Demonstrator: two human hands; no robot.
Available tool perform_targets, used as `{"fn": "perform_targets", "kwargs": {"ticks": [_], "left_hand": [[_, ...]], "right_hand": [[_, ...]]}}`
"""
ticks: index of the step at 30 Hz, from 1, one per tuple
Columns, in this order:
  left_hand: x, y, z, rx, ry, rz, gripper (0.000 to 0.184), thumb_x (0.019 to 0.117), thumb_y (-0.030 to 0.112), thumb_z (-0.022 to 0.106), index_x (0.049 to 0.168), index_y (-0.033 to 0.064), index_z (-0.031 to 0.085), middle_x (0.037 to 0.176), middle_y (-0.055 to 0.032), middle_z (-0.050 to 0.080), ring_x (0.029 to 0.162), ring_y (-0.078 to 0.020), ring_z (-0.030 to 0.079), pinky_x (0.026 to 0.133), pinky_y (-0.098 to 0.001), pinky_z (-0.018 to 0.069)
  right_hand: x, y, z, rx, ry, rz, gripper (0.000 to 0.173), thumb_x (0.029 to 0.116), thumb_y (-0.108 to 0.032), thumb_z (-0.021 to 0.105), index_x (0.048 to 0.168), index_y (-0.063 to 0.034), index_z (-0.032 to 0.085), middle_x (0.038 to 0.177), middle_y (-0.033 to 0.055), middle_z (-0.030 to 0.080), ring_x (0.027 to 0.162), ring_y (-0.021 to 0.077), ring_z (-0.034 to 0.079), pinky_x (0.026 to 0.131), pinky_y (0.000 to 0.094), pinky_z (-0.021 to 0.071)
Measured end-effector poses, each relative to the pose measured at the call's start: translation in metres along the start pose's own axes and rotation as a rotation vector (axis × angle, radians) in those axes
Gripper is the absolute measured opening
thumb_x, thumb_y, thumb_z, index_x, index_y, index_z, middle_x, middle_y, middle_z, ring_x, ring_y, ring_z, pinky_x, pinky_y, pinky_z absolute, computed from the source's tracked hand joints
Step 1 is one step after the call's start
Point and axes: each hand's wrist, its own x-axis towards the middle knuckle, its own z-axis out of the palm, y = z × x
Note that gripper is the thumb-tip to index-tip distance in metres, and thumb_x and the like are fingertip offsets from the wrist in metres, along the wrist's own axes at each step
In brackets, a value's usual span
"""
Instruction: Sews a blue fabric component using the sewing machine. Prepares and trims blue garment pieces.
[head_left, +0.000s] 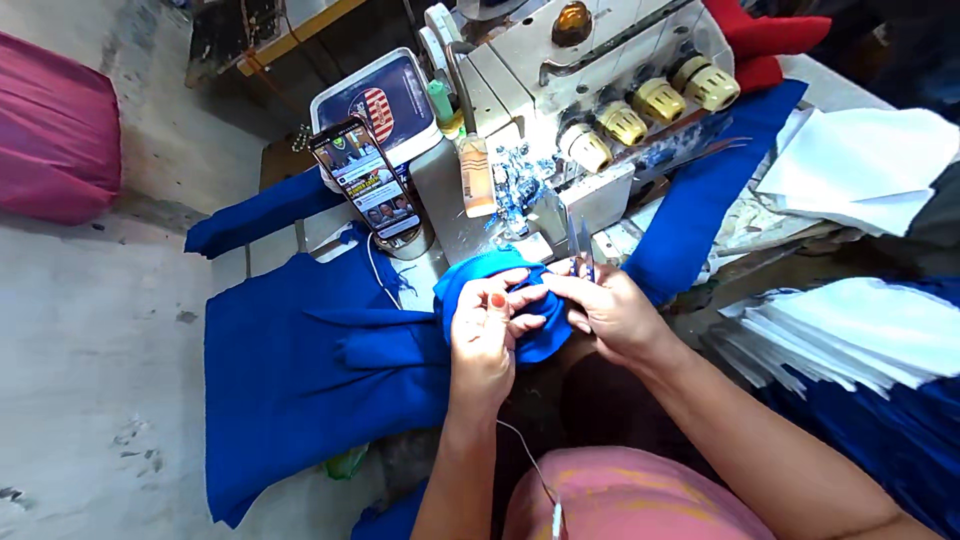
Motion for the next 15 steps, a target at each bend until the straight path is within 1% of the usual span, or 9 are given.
{"fn": "perform_targets", "kwargs": {"ticks": [1, 2, 4, 5, 6, 7, 9, 12, 15], "left_hand": [[0.0, 0.0, 0.001, -0.009, 0.002, -0.012, 0.021, 0.1037, 0.0, 0.043, 0.103, 0.0088, 0.062, 0.114, -0.0094, 0.073, 0.094, -0.015, 0.075, 0.08, -0.0283, 0.062], [0.0, -0.001, 0.002, -0.006, 0.005, -0.016, 0.02, 0.1042, 0.001, 0.045, 0.105, 0.0086, 0.064, 0.115, -0.0093, 0.073, 0.097, -0.0155, 0.074, 0.083, -0.0292, 0.0617], [-0.001, -0.003, 0.002, 0.025, 0.008, -0.007, 0.019, 0.1043, 0.003, 0.046, 0.109, 0.0085, 0.064, 0.116, -0.0076, 0.072, 0.101, -0.0155, 0.073, 0.088, -0.0302, 0.0607], [-0.002, -0.004, 0.002, 0.035, 0.01, 0.003, 0.018, 0.1042, 0.003, 0.048, 0.11, 0.0086, 0.064, 0.117, -0.0071, 0.072, 0.103, -0.0154, 0.073, 0.089, -0.0304, 0.0604], [-0.002, -0.004, 0.002, 0.037, 0.012, 0.009, 0.017, 0.1037, 0.003, 0.049, 0.108, 0.0096, 0.064, 0.119, -0.0067, 0.071, 0.105, -0.0155, 0.072, 0.09, -0.0306, 0.0601], [-0.002, -0.005, 0.002, 0.043, 0.007, 0.015, 0.015, 0.1033, 0.004, 0.051, 0.106, 0.011, 0.063, 0.12, -0.0058, 0.07, 0.106, -0.0151, 0.072, 0.091, -0.0307, 0.0598], [-0.001, -0.006, 0.001, 0.067, -0.007, 0.038, 0.014, 0.1022, 0.003, 0.053, 0.103, 0.0125, 0.063, 0.123, -0.0039, 0.069, 0.107, -0.0135, 0.071, 0.091, -0.0311, 0.0596], [-0.001, -0.009, -0.001, 0.103, -0.022, 0.064, 0.014, 0.1014, 0.002, 0.054, 0.103, 0.0127, 0.063, 0.123, -0.0024, 0.068, 0.106, -0.0117, 0.07, 0.093, -0.0306, 0.0587], [-0.001, -0.012, -0.002, 0.128, -0.03, 0.081, 0.013, 0.0995, 0.002, 0.058, 0.101, 0.0137, 0.063, 0.12, -0.0002, 0.068, 0.107, -0.0101, 0.069, 0.094, -0.0301, 0.0576]], "right_hand": [[0.0, 0.003, -0.003, -0.074, 0.018, -0.078, 0.017, 0.0989, 0.001, 0.058, 0.09, -0.0108, 0.065, 0.064, -0.0088, 0.059, 0.048, -0.0052, 0.043, 0.046, 0.0108, 0.0364], [0.0, 0.009, -0.009, -0.188, 0.021, -0.198, 0.008, 0.0981, -0.004, 0.061, 0.102, -0.0103, 0.064, 0.072, -0.0098, 0.059, 0.055, -0.0061, 0.047, 0.051, 0.0102, 0.0396], [-0.001, 0.016, -0.024, -0.472, 0.021, -0.463, 0.036, 0.0984, -0.026, 0.063, 0.126, -0.0044, 0.057, 0.093, -0.0067, 0.061, 0.076, -0.006, 0.057, 0.068, 0.0122, 0.049], [-0.004, 0.017, -0.03, -0.616, 0.042, -0.568, 0.045, 0.1003, -0.035, 0.061, 0.131, -0.0019, 0.055, 0.102, -0.0017, 0.063, 0.084, -0.0027, 0.059, 0.073, 0.016, 0.052], [-0.007, 0.017, -0.033, -0.746, 0.081, -0.658, 0.048, 0.1017, -0.04, 0.059, 0.13, -0.002, 0.059, 0.104, 0.0033, 0.065, 0.084, 0.0022, 0.06, 0.071, 0.0209, 0.0518], [-0.011, 0.016, -0.035, -0.858, 0.117, -0.737, 0.045, 0.1019, -0.041, 0.059, 0.126, -0.0032, 0.064, 0.101, 0.007, 0.066, 0.079, 0.0075, 0.06, 0.066, 0.0251, 0.0501], [-0.017, 0.013, -0.035, -1.053, 0.167, -0.87, 0.04, 0.1008, -0.038, 0.061, 0.118, -0.0045, 0.073, 0.086, 0.0097, 0.067, 0.067, 0.0162, 0.059, 0.056, 0.031, 0.0456], [-0.018, 0.014, -0.034, -1.25, 0.196, -0.968, 0.036, 0.1024, -0.033, 0.058, 0.111, -0.0055, 0.078, 0.076, 0.0101, 0.067, 0.064, 0.0227, 0.063, 0.054, 0.0348, 0.046], [-0.015, 0.016, -0.032, -1.317, 0.2, -0.996, 0.034, 0.103, -0.031, 0.057, 0.111, -0.0067, 0.079, 0.075, 0.0089, 0.067, 0.065, 0.0224, 0.064, 0.055, 0.0342, 0.0455]]}}
